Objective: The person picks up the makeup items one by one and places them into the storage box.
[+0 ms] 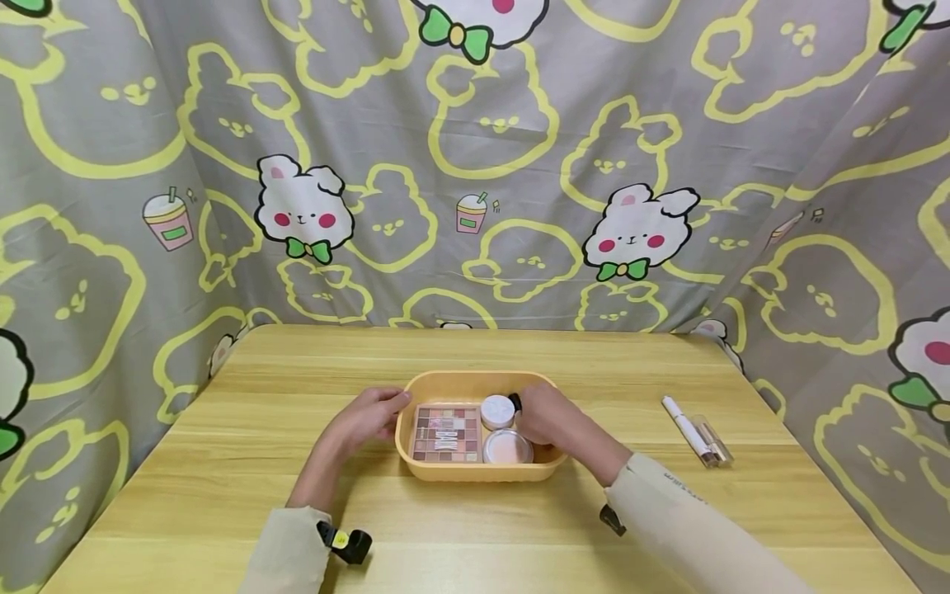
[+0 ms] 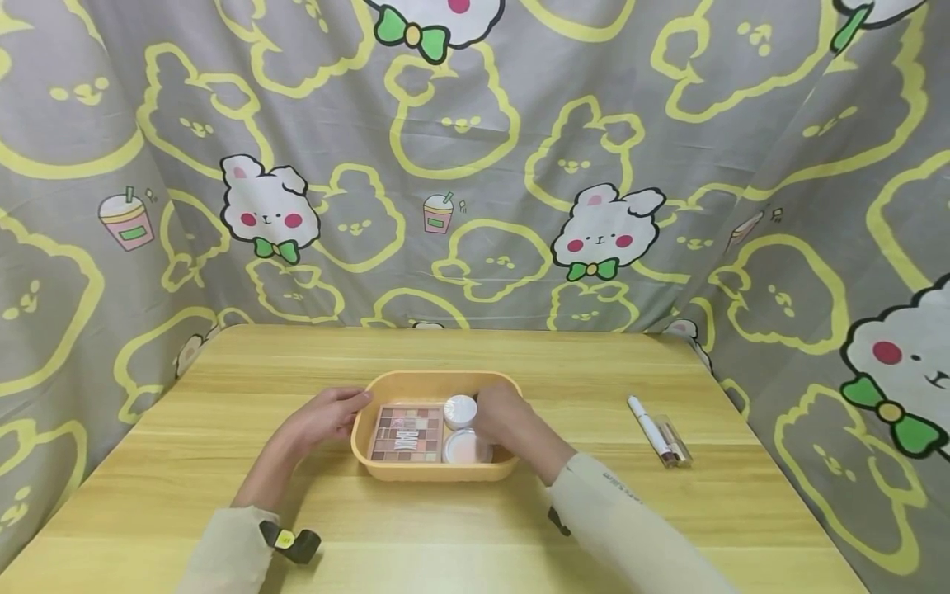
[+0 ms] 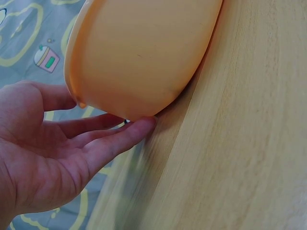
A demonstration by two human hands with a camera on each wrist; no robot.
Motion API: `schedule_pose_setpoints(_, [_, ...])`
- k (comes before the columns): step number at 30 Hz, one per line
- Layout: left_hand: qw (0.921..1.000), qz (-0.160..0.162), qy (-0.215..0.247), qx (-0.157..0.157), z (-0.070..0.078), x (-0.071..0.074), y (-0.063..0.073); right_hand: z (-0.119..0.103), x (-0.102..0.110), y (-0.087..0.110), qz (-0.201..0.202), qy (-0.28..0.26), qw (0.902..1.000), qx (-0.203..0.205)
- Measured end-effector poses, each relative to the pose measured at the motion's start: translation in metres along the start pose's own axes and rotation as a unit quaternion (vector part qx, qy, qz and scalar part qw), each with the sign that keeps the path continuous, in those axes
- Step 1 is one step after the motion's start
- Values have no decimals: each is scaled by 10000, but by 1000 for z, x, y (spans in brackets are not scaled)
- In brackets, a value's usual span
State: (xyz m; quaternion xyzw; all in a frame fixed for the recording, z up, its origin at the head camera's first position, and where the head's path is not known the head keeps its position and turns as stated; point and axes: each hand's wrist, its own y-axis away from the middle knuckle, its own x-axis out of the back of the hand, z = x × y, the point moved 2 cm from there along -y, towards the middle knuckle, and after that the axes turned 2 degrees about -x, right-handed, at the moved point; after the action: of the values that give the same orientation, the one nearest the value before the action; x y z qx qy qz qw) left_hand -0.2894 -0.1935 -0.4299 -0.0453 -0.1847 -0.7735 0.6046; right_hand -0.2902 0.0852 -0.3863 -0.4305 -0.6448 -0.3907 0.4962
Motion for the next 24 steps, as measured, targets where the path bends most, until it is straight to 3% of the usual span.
schedule_pose_setpoints(7, [10000, 12, 49, 32, 0, 0, 0, 2, 5, 0, 539, -545, 9970, -145])
schedule_pose_setpoints(17, [10000, 20, 53, 9, 0, -1, -1, 14, 19, 4, 1318, -1269, 9827, -277])
schedule_pose_setpoints(24, [10000, 11, 69, 14, -1, -1, -1, 29, 29, 7, 1745, -1294, 9757, -276])
